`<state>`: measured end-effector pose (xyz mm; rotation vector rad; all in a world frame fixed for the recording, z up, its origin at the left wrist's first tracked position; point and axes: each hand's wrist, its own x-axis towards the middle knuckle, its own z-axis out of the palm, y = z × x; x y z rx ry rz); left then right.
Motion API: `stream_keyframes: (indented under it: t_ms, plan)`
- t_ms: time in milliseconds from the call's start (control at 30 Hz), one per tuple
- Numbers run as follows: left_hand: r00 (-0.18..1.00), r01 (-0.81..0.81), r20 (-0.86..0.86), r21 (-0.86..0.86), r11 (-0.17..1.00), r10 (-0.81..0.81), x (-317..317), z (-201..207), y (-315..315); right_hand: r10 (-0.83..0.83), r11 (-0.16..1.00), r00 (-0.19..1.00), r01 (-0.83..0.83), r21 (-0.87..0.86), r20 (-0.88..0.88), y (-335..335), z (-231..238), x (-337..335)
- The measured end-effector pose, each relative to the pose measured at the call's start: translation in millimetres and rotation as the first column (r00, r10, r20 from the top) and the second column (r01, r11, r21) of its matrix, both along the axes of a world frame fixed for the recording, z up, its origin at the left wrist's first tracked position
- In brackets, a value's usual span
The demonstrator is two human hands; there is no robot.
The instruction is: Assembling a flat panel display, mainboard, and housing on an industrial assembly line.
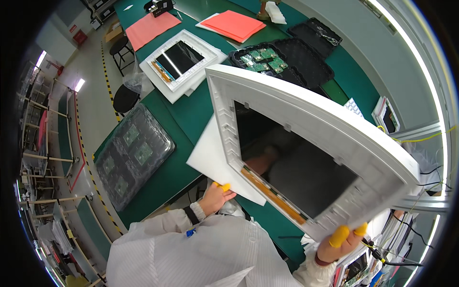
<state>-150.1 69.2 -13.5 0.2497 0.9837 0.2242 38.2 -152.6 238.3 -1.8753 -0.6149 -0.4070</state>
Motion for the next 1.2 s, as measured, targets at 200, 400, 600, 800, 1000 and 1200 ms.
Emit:
stream_keyframes:
  t_ms: [200,400,600,800,1000,1200]
  plan:
    - [0.829,0.557,-0.038,-0.038,0.830,-0.558,-36.0,14.5,24.7,0.144,0.989,0.952,-0.127,0.080,-0.271,22.0,-53.4,-11.5]
    - [0.962,0.080,-0.247,0.659,0.748,0.116,-28.1,29.7,122.8,0.305,0.932,0.842,-0.166,0.323,-0.446,41.8,-92.4,-19.3]
    - [0.911,0.372,-0.108,0.634,0.678,-0.399,3.7,50.0,131.3,0.345,0.908,0.645,-0.046,0.416,-0.682,38.0,-159.0,-7.1]
    - [0.845,0.534,-0.392,0.579,0.617,-0.364,-28.6,12.7,138.3,0.009,0.998,0.650,-0.051,-0.032,-0.760,62.8,-215.8,-13.7]
    - [0.768,0.628,-0.584,0.601,0.495,-0.264,-14.1,-9.8,162.5,-0.134,0.976,0.702,-0.031,-0.217,-0.700,81.3,-239.7,2.5]
    - [0.740,0.666,-0.635,0.643,0.378,-0.223,9.3,-25.5,174.2,-0.182,0.935,0.854,-0.004,-0.356,-0.487,93.0,-264.8,20.9]
